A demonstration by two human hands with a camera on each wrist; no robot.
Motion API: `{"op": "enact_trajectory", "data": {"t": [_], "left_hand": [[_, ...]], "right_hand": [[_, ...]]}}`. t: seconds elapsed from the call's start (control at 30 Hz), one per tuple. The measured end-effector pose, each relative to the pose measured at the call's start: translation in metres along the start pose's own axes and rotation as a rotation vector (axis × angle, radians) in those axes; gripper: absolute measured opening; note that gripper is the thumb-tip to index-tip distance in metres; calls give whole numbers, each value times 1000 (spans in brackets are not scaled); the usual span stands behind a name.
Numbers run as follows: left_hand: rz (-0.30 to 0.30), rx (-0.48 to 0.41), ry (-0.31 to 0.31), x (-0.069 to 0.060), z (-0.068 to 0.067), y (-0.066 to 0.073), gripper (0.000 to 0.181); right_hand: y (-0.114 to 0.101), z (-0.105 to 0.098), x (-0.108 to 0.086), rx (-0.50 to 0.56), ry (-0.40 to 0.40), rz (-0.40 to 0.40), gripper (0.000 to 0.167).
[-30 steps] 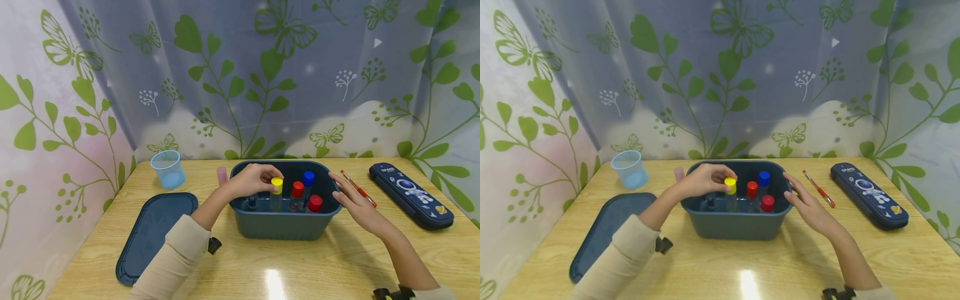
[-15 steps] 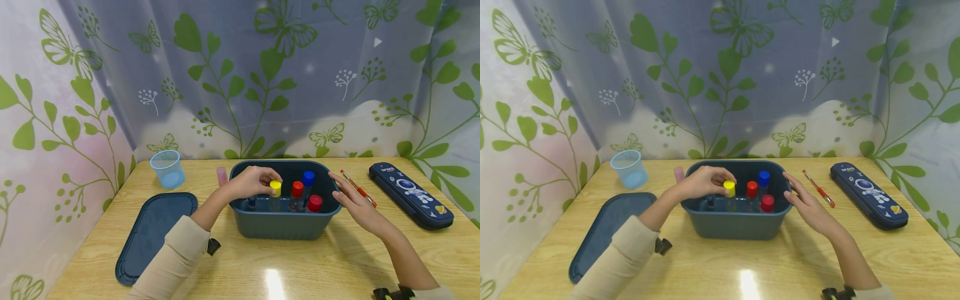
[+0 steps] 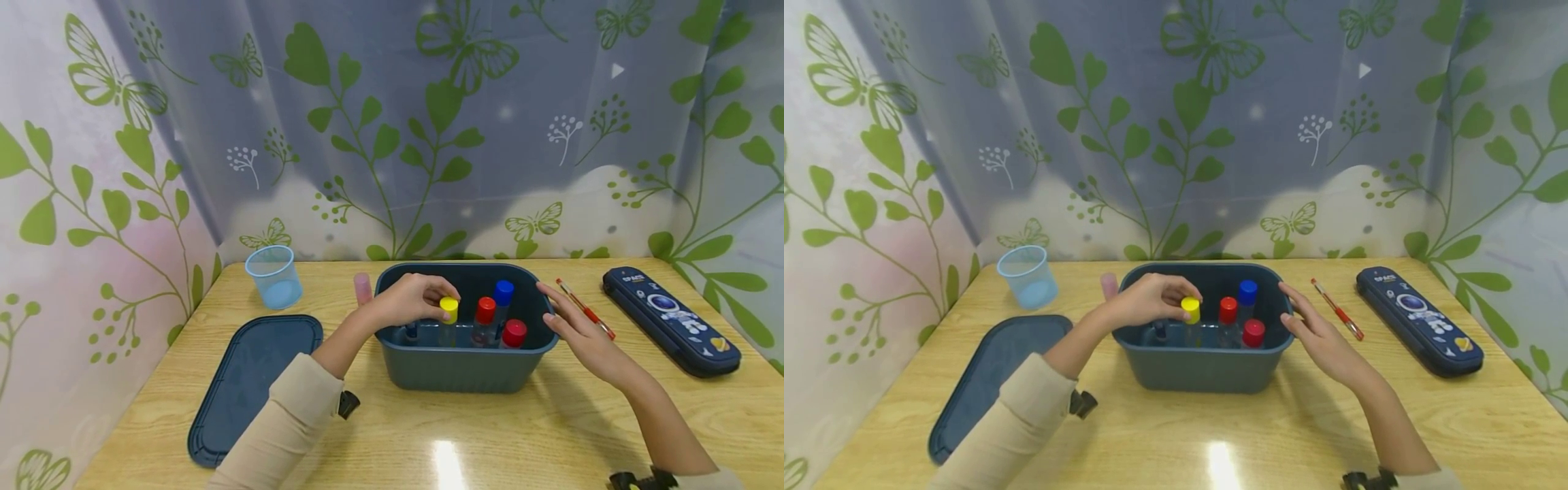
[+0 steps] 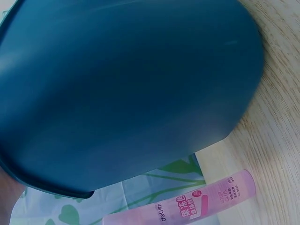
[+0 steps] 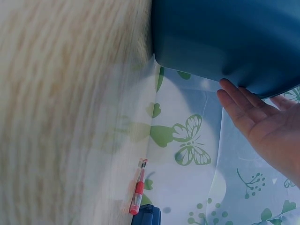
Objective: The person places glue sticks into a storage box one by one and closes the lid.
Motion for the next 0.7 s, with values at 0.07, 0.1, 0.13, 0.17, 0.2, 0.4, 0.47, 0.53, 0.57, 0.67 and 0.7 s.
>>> {"op": "enact_trajectory", "data": {"t": [0.07, 0.1, 0.13, 0.17, 0.2, 0.4, 0.47, 0.53, 0.57, 0.67, 0.7], "left_hand": [[-3, 6, -1, 0, 1, -1, 29], [-5, 8, -2, 0, 1, -1, 29], [-7, 12, -2, 0, 1, -1, 29], [-8, 15, -2, -1, 1, -1, 29], [-9, 17, -3, -1, 1, -1, 29], [-5, 26, -9, -1, 1, -1, 29], [-3, 30, -9, 0, 1, -1, 29], [-5, 31, -9, 0, 1, -1, 29], [-5, 33, -9, 0, 0, -1, 30], [-8, 37, -11, -1, 0, 0, 30], [-8, 38, -12, -1, 0, 0, 29]], "right_hand": [[0, 0, 0, 3, -1, 1, 54], [0, 0, 0, 1, -1, 0, 54], [-1, 0, 0, -1, -1, 0, 54], [-1, 0, -1, -3, 0, 0, 54], [-1, 0, -1, -4, 0, 0, 54], [-1, 0, 0, -2, 0, -3, 54], [-1, 0, -1, 2, -2, -4, 54], [-2, 0, -1, 3, -5, -4, 54], [-2, 1, -1, 2, -5, -4, 54], [-2, 1, -1, 3, -8, -4, 54], [-2, 1, -1, 3, -9, -3, 54]]}}
Point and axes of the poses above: each hand's wrist, its own x-axis towards the middle knuckle, its own z-axis out of the palm, y = z × x, the point moved 10 cm from there along x, towards the middle knuckle, and after that the axes turned 3 degrees about y, right-handed, at the moved point
